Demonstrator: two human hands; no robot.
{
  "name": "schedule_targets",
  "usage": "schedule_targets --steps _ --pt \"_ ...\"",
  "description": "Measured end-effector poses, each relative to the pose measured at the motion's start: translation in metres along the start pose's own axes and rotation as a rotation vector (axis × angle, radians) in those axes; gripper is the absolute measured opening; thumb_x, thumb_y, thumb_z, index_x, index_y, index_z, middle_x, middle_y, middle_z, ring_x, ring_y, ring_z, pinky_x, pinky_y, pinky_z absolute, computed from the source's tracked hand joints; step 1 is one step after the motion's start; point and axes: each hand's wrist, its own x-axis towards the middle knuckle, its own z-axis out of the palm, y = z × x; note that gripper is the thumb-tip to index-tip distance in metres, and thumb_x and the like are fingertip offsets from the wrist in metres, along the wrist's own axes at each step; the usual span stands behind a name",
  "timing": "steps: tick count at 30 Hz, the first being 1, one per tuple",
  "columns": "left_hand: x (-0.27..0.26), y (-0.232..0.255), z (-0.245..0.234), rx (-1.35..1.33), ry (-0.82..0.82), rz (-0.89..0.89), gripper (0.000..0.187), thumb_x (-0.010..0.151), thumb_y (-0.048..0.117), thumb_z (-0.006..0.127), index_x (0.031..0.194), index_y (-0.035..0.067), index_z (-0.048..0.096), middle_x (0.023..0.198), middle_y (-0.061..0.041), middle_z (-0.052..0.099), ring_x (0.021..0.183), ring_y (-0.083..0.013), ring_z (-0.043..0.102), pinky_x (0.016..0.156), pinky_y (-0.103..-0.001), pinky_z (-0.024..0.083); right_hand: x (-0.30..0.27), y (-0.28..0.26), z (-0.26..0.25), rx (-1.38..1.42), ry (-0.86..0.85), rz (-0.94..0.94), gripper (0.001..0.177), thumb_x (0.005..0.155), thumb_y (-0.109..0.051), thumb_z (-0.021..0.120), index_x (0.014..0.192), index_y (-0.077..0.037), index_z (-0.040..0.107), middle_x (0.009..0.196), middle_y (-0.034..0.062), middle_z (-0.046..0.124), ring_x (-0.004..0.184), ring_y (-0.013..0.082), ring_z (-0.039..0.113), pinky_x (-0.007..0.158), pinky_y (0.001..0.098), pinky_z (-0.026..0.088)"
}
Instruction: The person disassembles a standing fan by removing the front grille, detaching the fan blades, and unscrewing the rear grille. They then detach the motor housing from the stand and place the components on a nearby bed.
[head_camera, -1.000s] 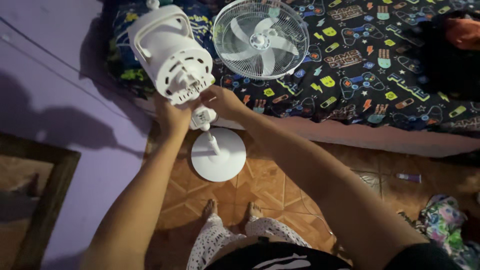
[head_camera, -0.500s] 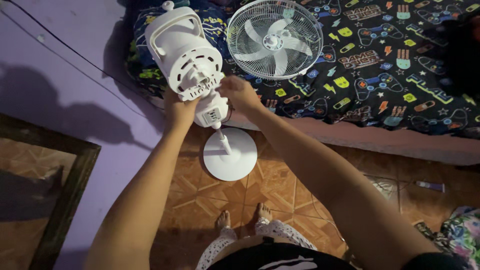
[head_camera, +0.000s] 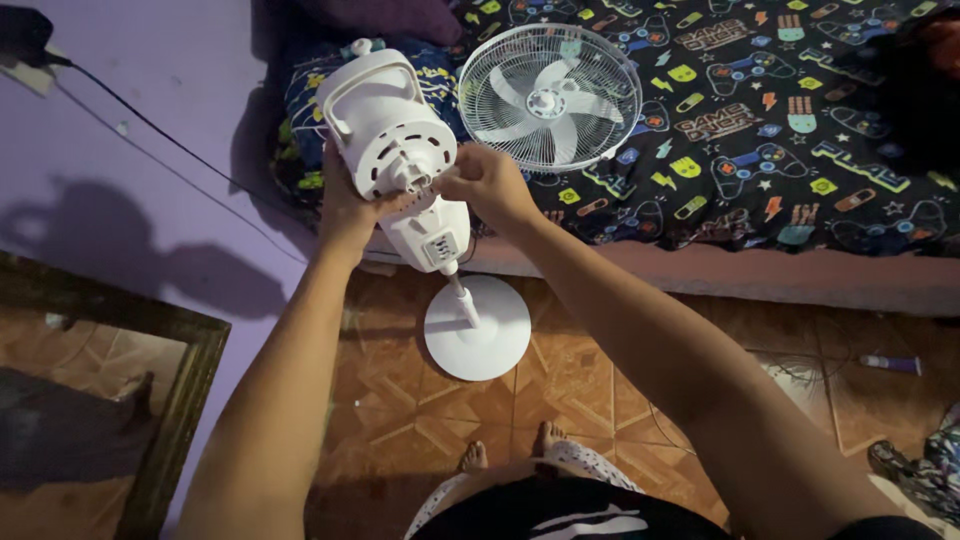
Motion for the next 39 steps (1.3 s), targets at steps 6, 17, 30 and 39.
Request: schedule_targets --steps 6,17,30,39 --pt "0.007 -0.003 -0.007 -0.115 -0.110 0.010 0.121 0.068 -0.004 0.095 0.164 0.007 0.022 0.147 -0.012 0.056 0.136 -0.0244 0.059 0.113 -0.042 0.055 -0.003 0.006 0.001 0.092 0.024 0.026 0.027 0.092 -0.006 0.078 0.108 0.009 0.063 0.094 0.0135 0.076 0.086 0.0158 0.073 0.075 0.0282 0.060" --pt "-0.024 -0.037 -0.014 0.448 -0.048 0.329 0.130 0.054 0.021 0.105 0.157 0.019 0.026 0.156 -0.021 0.045 0.148 -0.0359 0.037 0.122 -0.049 0.032 -0.034 0.069 -0.012 -0.135 0.110 0.329 0.059 0.081 -0.004 0.079 0.135 -0.002 0.055 0.116 0.0123 0.075 0.103 0.0212 0.073 0.083 0.0344 0.059" --pt "-0.081 -0.184 -0.018 0.641 -0.006 -0.722 0.120 0.056 0.037 0.095 0.155 0.008 0.034 0.146 -0.021 0.056 0.133 -0.0367 0.055 0.110 -0.046 0.045 -0.022 0.173 0.001 -0.168 -0.044 0.066 0.107 0.065 -0.009 0.093 0.153 -0.002 0.032 0.147 0.0189 0.052 0.126 0.0258 0.060 0.105 0.0390 0.052" --pt "-0.081 -0.287 0.002 0.214 0.206 -0.251 0.079 0.066 0.026 0.095 0.132 0.000 0.060 0.127 -0.012 0.069 0.113 -0.0246 0.069 0.091 -0.038 0.059 0.009 0.201 -0.005 -0.057 -0.132 0.035 0.107 0.066 -0.022 0.093 0.154 -0.003 0.037 0.146 0.0153 0.056 0.136 0.0246 0.052 0.115 0.0395 0.041"
